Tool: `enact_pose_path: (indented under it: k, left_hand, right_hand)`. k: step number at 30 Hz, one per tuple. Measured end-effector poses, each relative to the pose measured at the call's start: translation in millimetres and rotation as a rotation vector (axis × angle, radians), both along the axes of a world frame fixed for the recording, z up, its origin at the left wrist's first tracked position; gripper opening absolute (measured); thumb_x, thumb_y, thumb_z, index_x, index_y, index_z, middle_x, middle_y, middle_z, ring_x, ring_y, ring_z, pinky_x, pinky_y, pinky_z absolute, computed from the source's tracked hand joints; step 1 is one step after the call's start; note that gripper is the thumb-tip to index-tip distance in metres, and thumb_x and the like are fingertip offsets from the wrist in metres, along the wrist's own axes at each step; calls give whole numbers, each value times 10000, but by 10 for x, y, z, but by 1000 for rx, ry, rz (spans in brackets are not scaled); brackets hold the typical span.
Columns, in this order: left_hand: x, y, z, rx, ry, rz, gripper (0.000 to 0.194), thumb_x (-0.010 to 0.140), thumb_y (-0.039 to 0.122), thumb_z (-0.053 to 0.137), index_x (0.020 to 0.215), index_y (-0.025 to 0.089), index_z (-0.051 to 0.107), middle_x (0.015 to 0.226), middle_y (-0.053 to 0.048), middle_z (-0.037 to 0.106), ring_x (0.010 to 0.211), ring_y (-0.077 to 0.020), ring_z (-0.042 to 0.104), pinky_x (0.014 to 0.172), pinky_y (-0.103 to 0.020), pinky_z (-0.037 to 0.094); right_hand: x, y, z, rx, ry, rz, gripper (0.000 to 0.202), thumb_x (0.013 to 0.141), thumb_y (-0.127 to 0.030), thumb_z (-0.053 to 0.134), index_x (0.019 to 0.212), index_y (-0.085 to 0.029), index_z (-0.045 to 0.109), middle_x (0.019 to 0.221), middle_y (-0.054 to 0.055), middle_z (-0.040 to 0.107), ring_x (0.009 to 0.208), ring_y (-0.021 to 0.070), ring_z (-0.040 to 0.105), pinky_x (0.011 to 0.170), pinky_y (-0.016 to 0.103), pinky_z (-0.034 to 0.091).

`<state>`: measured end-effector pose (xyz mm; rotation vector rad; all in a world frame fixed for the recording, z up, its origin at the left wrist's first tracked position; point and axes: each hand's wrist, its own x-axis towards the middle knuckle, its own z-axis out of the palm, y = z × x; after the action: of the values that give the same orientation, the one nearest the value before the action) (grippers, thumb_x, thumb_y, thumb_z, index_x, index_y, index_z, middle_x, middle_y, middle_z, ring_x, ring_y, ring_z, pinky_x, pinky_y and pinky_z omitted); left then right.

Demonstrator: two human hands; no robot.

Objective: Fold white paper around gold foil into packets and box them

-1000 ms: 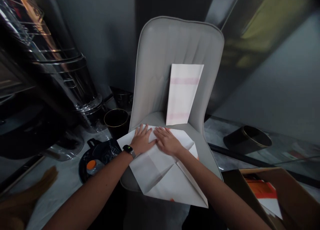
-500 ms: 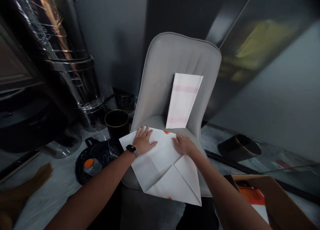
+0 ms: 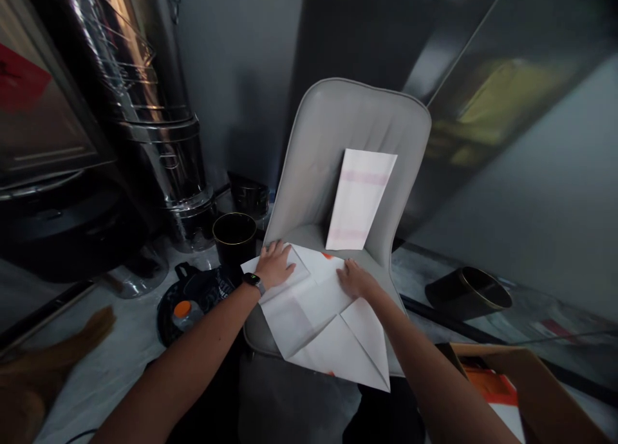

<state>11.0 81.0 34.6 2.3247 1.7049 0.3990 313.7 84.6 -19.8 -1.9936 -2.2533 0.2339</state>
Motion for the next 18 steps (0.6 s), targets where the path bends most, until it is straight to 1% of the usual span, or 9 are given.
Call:
enact_pose_path:
  k: [2, 4, 7, 8, 10, 12, 13, 16, 18]
  left_hand:
    - [-126, -17, 52, -34, -23, 72, 495, 912, 377, 551, 1373, 196, 543, 1510, -176, 484, 1420, -371, 391, 1152, -553, 285]
    - [-325, -39, 98, -91, -45, 179, 487, 887, 421, 574, 1308, 177, 570, 1428, -199, 529, 1371, -397, 439, 1106, -555, 338]
    - [-677, -112, 136, -215, -107, 329, 580, 790, 526, 677, 1214, 140, 592, 1302, -232, 602, 1237, -422, 562, 984, -514, 450]
    - [-779, -148, 138, -260, -141, 354, 577, 751, 530, 716, 1159, 137, 608, 1227, -222, 647, 1152, -402, 619, 921, -469, 488]
    - [-927, -228, 132, -342, -227, 364, 452, 709, 484, 758, 996, 153, 645, 1004, -154, 725, 939, -323, 692, 768, -364, 522]
    - [-989, -302, 124, -393, -319, 346, 295, 710, 429, 751, 817, 176, 643, 775, -74, 716, 758, -249, 686, 634, -291, 497]
    - [-991, -331, 122, -399, -363, 338, 256, 721, 412, 736, 753, 182, 629, 698, -46, 690, 701, -224, 670, 590, -269, 477]
    - [-926, -375, 137, -340, -467, 321, 218, 766, 373, 672, 685, 188, 590, 622, -2, 629, 632, -178, 622, 542, -238, 428]
    - [-846, -381, 160, -254, -502, 314, 186, 783, 320, 628, 668, 195, 552, 619, 16, 595, 632, -160, 590, 553, -234, 406]
  right_hand:
    - [-27, -12, 22, -59, -9, -69, 606, 995, -528, 399, 1423, -139, 580, 1448, 201, 598, 1385, 364, 524, 1085, 487, 458]
    - [-69, -31, 54, -100, -6, -110, 677, 974, -619, 418, 1455, -162, 558, 1498, 192, 554, 1424, 376, 476, 1105, 498, 440]
    - [-140, -64, 106, -142, 1, -146, 766, 941, -695, 428, 1497, -174, 513, 1564, 187, 478, 1465, 397, 411, 1139, 541, 399]
    - [-161, -74, 121, -156, 2, -155, 782, 939, -699, 425, 1510, -169, 494, 1582, 188, 452, 1475, 399, 394, 1152, 553, 381]
    - [-192, -88, 145, -180, 6, -167, 801, 939, -689, 422, 1529, -148, 463, 1612, 198, 400, 1492, 400, 362, 1173, 568, 348]
    - [-207, -93, 165, -196, 8, -172, 801, 944, -669, 426, 1534, -128, 451, 1626, 215, 365, 1500, 400, 347, 1179, 572, 336]
    - [-210, -94, 176, -200, 9, -173, 795, 947, -661, 426, 1534, -125, 450, 1628, 222, 358, 1500, 400, 345, 1176, 575, 338]
    - [-237, -96, 225, -194, 3, -166, 747, 956, -627, 438, 1529, -147, 455, 1609, 233, 388, 1488, 412, 363, 1158, 634, 325]
    - [-306, -109, 264, -163, -2, -133, 673, 967, -542, 466, 1526, -166, 455, 1612, 228, 386, 1495, 427, 341, 1150, 706, 274]
